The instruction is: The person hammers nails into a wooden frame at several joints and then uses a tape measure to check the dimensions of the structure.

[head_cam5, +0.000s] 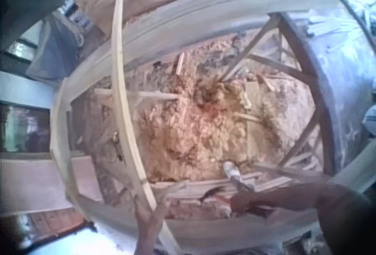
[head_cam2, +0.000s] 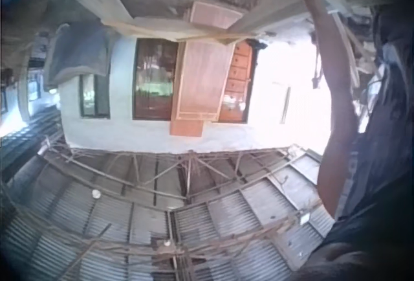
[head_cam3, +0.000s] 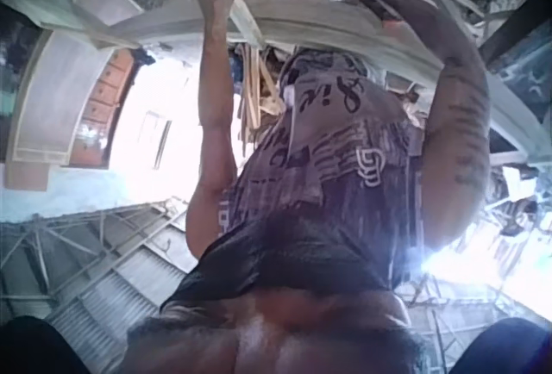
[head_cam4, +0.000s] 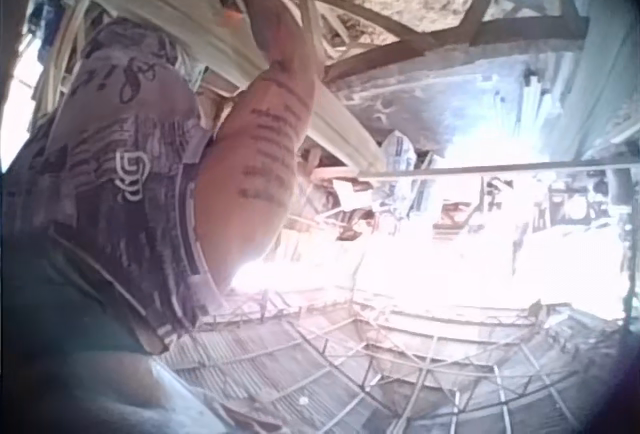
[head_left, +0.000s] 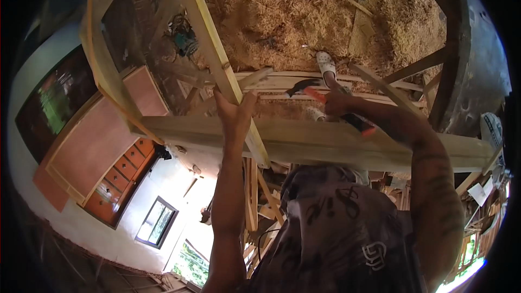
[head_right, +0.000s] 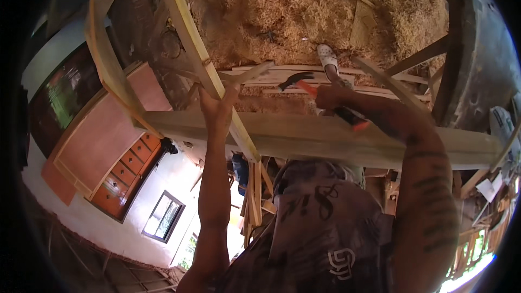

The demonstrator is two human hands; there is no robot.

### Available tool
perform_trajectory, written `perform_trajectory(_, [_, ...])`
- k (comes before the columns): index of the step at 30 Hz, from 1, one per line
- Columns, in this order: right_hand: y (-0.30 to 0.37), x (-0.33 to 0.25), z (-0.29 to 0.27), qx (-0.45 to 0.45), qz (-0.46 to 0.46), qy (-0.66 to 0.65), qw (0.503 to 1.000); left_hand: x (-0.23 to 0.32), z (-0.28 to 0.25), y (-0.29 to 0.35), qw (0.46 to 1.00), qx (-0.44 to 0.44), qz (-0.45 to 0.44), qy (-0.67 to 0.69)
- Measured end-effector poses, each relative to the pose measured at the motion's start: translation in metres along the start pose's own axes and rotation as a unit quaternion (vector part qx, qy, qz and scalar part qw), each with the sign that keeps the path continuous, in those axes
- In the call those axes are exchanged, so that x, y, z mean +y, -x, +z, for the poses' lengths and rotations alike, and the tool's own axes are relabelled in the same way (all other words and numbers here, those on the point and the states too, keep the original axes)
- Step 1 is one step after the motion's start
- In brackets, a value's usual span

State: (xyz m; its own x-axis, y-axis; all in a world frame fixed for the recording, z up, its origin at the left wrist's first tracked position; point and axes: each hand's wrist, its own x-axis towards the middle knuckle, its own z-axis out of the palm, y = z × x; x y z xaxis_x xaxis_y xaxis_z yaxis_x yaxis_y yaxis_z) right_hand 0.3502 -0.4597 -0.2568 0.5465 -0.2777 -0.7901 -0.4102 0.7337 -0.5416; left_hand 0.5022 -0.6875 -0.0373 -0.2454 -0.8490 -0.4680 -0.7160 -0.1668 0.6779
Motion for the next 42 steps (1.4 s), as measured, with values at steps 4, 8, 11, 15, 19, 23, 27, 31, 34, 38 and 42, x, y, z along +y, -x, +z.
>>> perform_trajectory(4, [0.016,-0.032,0.036,-0.097,-0.367,0.021,0.925,0.012,0.000,-0.004,0.999,0.020,0.008,-0.023])
perform_trajectory(8, [0.003,-0.015,0.028,-0.161,-0.264,-0.028,0.951,-0.011,-0.007,-0.004,0.999,-0.001,0.010,0.044])
perform_trajectory(11, [-0.009,-0.016,0.018,-0.098,-0.199,0.200,0.954,-0.008,-0.014,0.012,0.998,-0.023,-0.018,0.047])
perform_trajectory(15, [0.072,-0.081,0.040,-0.093,-0.215,0.145,0.961,0.014,-0.006,0.014,0.998,-0.001,-0.028,0.054])
perform_trajectory(19, [0.082,-0.075,0.000,-0.124,-0.083,0.013,0.989,0.009,-0.012,0.007,0.997,-0.004,-0.009,0.078])
perform_trajectory(23, [0.018,-0.028,0.014,-0.087,-0.220,0.392,0.889,0.003,-0.014,0.015,0.997,-0.036,-0.051,0.047])
perform_trajectory(27, [0.089,-0.096,0.027,-0.135,-0.206,0.143,0.959,-0.002,-0.013,0.013,1.000,0.008,-0.014,0.023])
perform_trajectory(31, [0.073,-0.057,-0.013,-0.117,-0.099,-0.041,0.987,0.011,-0.019,0.006,0.992,0.011,-0.068,0.110])
perform_trajectory(34, [0.014,-0.026,0.008,0.023,-0.217,0.200,0.955,0.002,-0.028,0.005,0.994,-0.043,-0.068,0.068])
perform_trajectory(38, [0.029,-0.053,0.031,-0.077,-0.264,0.201,0.940,0.007,-0.028,0.009,0.994,-0.030,-0.099,0.047])
perform_trajectory(42, [0.110,-0.124,0.007,-0.257,-0.180,-0.014,0.949,0.060,-0.066,0.024,0.990,-0.007,-0.115,0.081])
